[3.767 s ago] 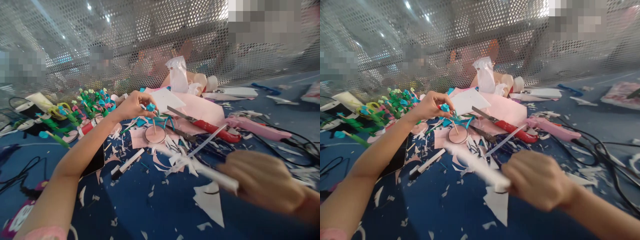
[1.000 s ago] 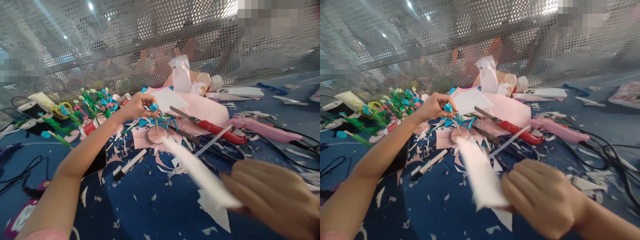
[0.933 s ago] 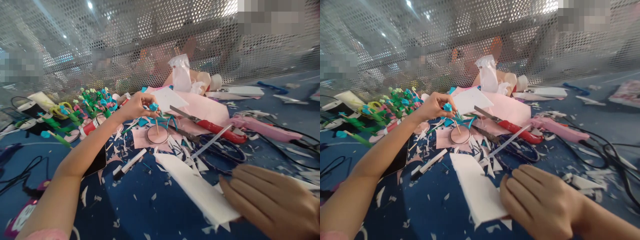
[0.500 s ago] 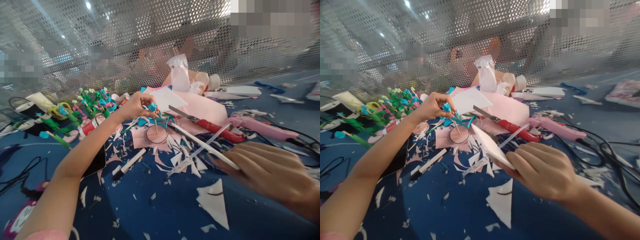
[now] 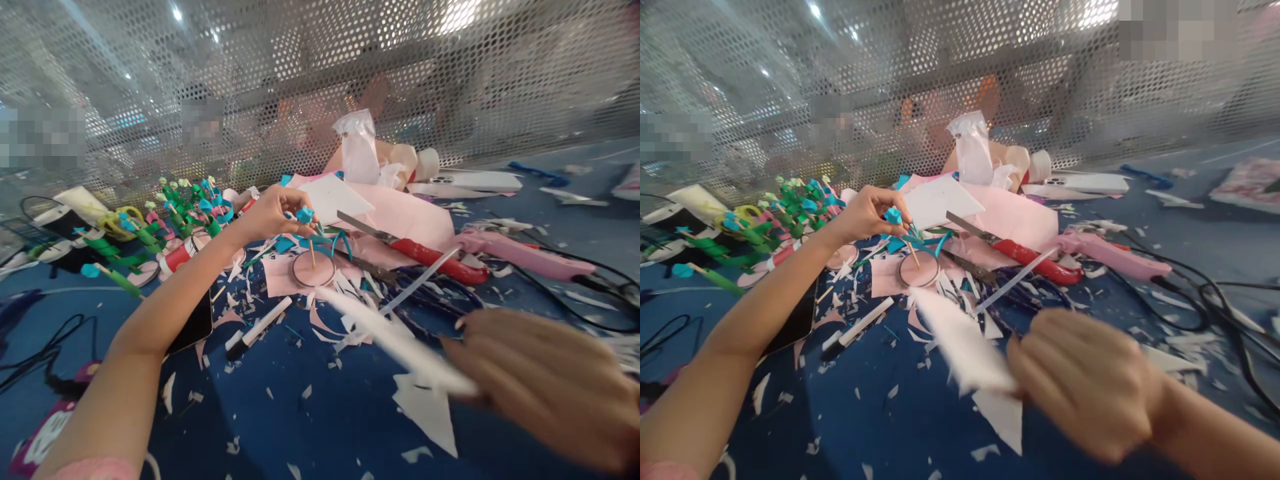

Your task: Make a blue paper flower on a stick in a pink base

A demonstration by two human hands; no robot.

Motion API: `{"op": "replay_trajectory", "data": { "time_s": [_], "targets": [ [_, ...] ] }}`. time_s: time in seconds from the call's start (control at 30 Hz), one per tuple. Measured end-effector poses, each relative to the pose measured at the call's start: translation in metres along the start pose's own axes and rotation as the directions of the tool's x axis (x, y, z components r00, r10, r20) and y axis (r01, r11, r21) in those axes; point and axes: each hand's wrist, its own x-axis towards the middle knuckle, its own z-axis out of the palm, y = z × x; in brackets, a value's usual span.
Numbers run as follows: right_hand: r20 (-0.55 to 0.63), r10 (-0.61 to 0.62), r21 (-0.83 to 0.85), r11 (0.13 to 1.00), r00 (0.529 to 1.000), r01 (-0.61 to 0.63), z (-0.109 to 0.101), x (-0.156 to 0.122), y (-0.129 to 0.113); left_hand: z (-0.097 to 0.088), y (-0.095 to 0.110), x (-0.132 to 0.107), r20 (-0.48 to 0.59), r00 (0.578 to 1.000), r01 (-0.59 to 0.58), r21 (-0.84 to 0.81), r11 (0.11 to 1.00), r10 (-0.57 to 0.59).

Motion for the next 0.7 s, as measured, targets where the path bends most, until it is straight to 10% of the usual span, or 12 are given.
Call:
{"op": "replay_trajectory", "data": {
  "time_s": [0.23,0.4,0.7],
  "targets": [
    [0.016,-0.164,0.130,0.978,0.986,0.161,0.003,0.005,0.009,0.000,-0.002,0.000,0.002,1.000,-0.003,0.010,1.000,0.003],
    [-0.094,0.215,-0.099,0.969,0.972,-0.224,0.019,0.002,0.019,-0.001,-0.002,0.000,0.005,1.000,-0.009,0.033,0.999,0.009],
    [0.029,0.475,0.022,0.879,0.879,-0.476,0.018,0.005,0.032,-0.002,-0.003,0.000,0.018,1.000,-0.020,0.018,1.000,0.019]
  ]
}}
